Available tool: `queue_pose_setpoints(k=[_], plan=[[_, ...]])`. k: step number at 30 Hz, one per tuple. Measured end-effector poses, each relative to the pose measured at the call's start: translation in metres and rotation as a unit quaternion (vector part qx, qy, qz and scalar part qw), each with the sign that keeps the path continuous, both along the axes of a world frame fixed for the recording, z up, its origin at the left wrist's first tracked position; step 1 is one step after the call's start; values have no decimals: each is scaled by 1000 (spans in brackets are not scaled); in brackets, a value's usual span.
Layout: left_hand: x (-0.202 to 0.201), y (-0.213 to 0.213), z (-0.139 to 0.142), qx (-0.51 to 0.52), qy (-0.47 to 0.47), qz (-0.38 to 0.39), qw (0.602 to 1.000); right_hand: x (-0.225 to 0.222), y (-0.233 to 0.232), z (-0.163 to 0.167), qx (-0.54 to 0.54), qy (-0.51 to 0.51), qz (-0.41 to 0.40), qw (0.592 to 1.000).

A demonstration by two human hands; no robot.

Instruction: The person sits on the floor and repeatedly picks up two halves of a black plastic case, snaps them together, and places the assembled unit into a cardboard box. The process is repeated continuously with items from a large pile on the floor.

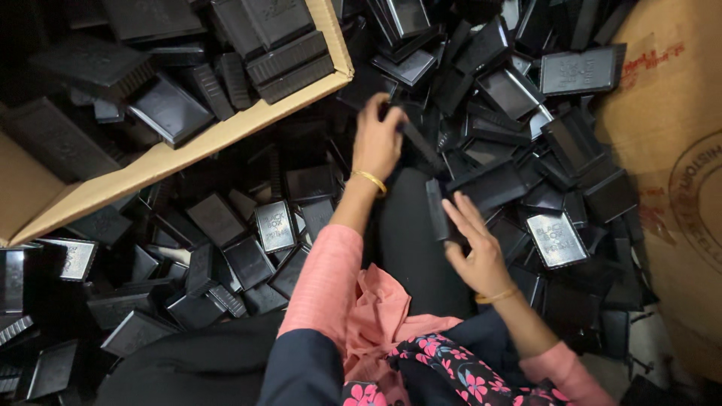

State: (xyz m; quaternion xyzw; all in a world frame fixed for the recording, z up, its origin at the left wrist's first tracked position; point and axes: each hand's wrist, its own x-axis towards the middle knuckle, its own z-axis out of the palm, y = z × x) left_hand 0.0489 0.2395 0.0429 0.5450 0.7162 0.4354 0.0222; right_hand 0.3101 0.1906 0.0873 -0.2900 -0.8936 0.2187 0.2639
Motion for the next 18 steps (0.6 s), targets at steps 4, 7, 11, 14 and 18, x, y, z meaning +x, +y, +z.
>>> queue_pose_setpoints(k=[4, 7, 11, 14, 18], plan=[[-13, -20, 31, 49, -155, 37, 986, 0, -4, 14, 8, -77, -19, 997], [-13, -79, 47, 110, -55, -17, 992, -10, -10, 12, -190, -78, -125, 971], [1, -161, 55, -87, -70, -143, 983, -15, 5, -1, -270, -214, -185, 920], [29, -186, 54, -76, 12, -221, 972, -11, 19, -9, -239, -144, -129, 952], [75, -163, 44, -88, 24, -11, 996, -8, 22, -8, -215, -95, -91, 968]])
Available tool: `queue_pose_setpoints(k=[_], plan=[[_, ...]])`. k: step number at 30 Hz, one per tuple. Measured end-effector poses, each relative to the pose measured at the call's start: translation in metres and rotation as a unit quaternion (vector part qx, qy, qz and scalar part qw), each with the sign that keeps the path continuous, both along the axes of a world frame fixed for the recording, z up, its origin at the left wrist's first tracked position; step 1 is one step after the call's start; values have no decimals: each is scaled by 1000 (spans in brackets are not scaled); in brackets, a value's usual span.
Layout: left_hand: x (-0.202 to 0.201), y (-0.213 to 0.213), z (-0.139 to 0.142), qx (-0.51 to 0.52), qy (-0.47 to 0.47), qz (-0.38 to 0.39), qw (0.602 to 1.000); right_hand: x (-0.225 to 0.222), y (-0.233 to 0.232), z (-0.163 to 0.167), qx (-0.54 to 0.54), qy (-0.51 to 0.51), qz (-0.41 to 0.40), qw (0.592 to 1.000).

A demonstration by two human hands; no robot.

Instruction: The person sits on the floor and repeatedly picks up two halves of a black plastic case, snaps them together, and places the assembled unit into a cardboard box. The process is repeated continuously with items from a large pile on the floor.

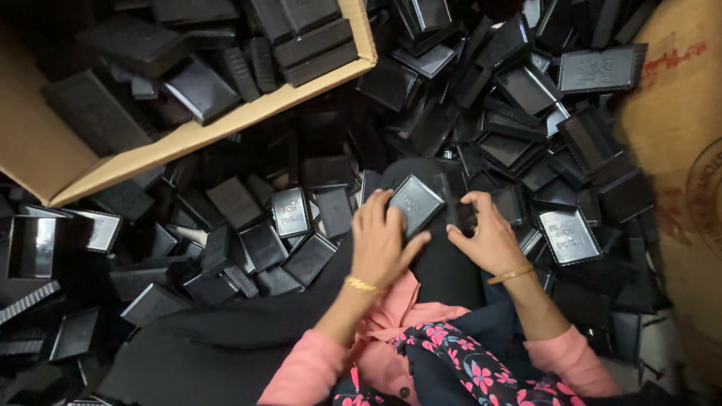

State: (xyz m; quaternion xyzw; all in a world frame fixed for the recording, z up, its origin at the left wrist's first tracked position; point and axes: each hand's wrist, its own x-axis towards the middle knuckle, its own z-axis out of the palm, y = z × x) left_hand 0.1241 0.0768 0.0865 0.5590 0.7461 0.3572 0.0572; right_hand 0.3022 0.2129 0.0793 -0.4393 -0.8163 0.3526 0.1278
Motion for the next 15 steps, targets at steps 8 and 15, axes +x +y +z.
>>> queue_pose_setpoints(k=[8, 15], plan=[[-5, 34, -9, 165, -714, -55, 678, -8, -39, 45, -257, 394, -29, 882], [17, 26, 4, 188, -661, -73, 723, -31, -70, 48, -195, 333, -30, 922]])
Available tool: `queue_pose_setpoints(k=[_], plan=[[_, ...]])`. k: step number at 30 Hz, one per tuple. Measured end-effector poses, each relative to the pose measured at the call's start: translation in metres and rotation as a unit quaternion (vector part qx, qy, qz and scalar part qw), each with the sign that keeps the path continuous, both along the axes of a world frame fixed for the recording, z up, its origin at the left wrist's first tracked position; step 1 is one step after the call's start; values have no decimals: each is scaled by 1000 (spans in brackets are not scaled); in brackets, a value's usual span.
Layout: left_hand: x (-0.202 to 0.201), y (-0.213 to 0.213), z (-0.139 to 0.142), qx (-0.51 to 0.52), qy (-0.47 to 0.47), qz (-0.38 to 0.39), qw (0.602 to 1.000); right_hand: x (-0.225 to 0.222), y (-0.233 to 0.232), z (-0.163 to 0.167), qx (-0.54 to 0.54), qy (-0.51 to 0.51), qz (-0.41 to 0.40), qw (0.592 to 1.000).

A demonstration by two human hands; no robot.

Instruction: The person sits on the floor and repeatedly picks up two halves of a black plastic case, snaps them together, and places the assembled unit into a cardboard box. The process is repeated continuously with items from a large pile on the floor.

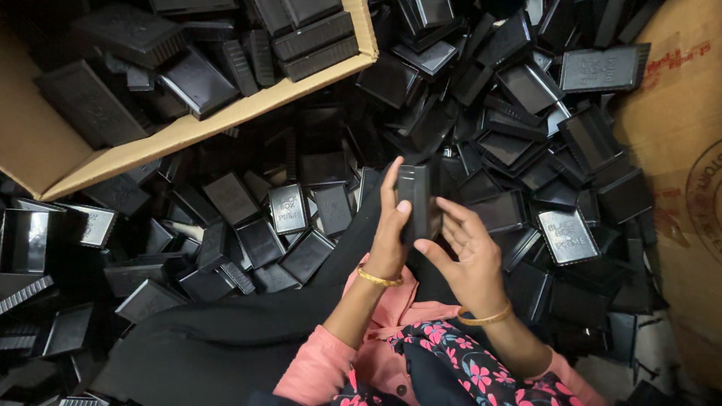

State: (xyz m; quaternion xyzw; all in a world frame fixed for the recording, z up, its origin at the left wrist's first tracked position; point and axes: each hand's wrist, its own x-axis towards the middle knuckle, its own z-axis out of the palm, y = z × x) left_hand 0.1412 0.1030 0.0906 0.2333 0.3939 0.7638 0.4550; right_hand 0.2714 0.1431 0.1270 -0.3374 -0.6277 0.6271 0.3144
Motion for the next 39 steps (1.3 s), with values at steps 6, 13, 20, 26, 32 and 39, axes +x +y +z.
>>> queue_pose_setpoints(k=[6, 13, 20, 26, 32, 39], plan=[[-15, 1, 19, -37, 208, 87, 974, 12, 18, -2, -148, 14, 96, 984], [-60, 0, 23, -173, 428, 215, 860, 20, 17, -2, -112, 49, 125, 985], [-50, 0, 33, -158, 428, 227, 860, 17, 5, -13, 124, -8, 18, 992], [-151, 0, 95, -31, 527, 529, 665, 15, 55, -4, 80, -30, 22, 996], [-182, 0, 108, -11, 557, 596, 578, 26, 148, -65, 452, -334, -72, 824], [-75, 158, -47, -297, 645, 65, 702, 50, 127, -65, 236, -228, -30, 944]])
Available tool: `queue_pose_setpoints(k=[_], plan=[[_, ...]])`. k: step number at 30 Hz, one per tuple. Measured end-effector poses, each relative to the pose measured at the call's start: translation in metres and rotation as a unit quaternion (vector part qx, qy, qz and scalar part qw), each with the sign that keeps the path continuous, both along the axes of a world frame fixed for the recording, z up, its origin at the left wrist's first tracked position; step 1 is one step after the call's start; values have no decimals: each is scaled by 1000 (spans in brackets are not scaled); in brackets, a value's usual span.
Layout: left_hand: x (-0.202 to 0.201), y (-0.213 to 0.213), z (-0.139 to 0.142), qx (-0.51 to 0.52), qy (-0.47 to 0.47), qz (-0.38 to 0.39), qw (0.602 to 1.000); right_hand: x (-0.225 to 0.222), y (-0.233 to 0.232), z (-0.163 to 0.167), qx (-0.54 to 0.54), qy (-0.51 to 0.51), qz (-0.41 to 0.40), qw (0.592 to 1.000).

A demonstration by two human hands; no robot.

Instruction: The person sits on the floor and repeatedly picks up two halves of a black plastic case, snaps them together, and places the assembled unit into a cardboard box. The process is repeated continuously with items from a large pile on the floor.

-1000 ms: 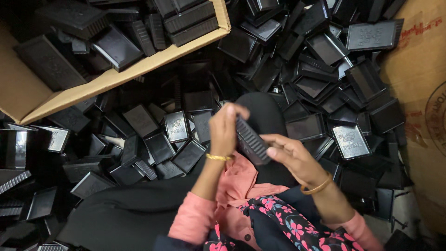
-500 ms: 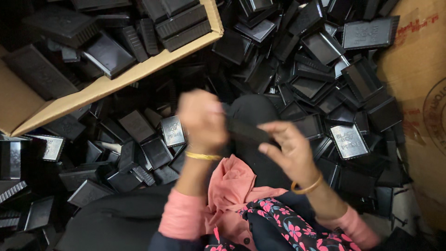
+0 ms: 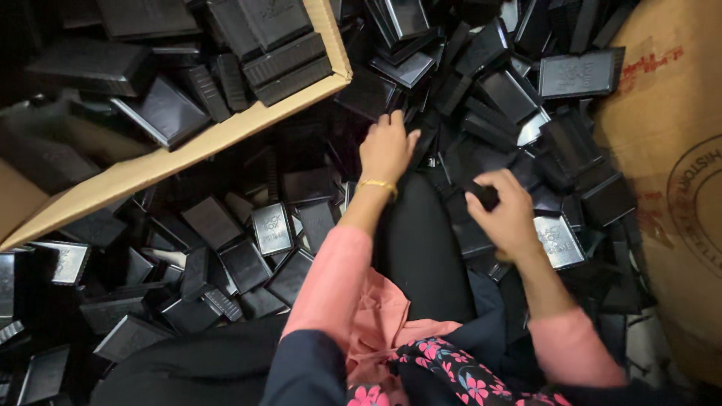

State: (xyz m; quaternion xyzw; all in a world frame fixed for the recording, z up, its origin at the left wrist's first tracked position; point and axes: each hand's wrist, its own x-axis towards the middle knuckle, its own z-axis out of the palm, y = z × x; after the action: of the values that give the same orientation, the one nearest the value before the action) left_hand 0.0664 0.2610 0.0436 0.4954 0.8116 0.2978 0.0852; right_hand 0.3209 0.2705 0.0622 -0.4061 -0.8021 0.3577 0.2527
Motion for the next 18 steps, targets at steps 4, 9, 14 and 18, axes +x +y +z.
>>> queue_pose_setpoints(k=[4, 9, 14, 18], plan=[[-15, 23, -53, 8, -30, -38, 999, 6, -41, 40, -358, 380, 33, 853], [-37, -17, -45, 278, -274, -142, 910, -17, -71, 49, -213, 43, 26, 976], [-29, -117, 11, 350, -710, -134, 596, -21, -65, 59, 143, -91, 252, 953], [-9, -138, 31, 410, -828, -167, 343, -24, -55, 71, 85, -158, 286, 941]])
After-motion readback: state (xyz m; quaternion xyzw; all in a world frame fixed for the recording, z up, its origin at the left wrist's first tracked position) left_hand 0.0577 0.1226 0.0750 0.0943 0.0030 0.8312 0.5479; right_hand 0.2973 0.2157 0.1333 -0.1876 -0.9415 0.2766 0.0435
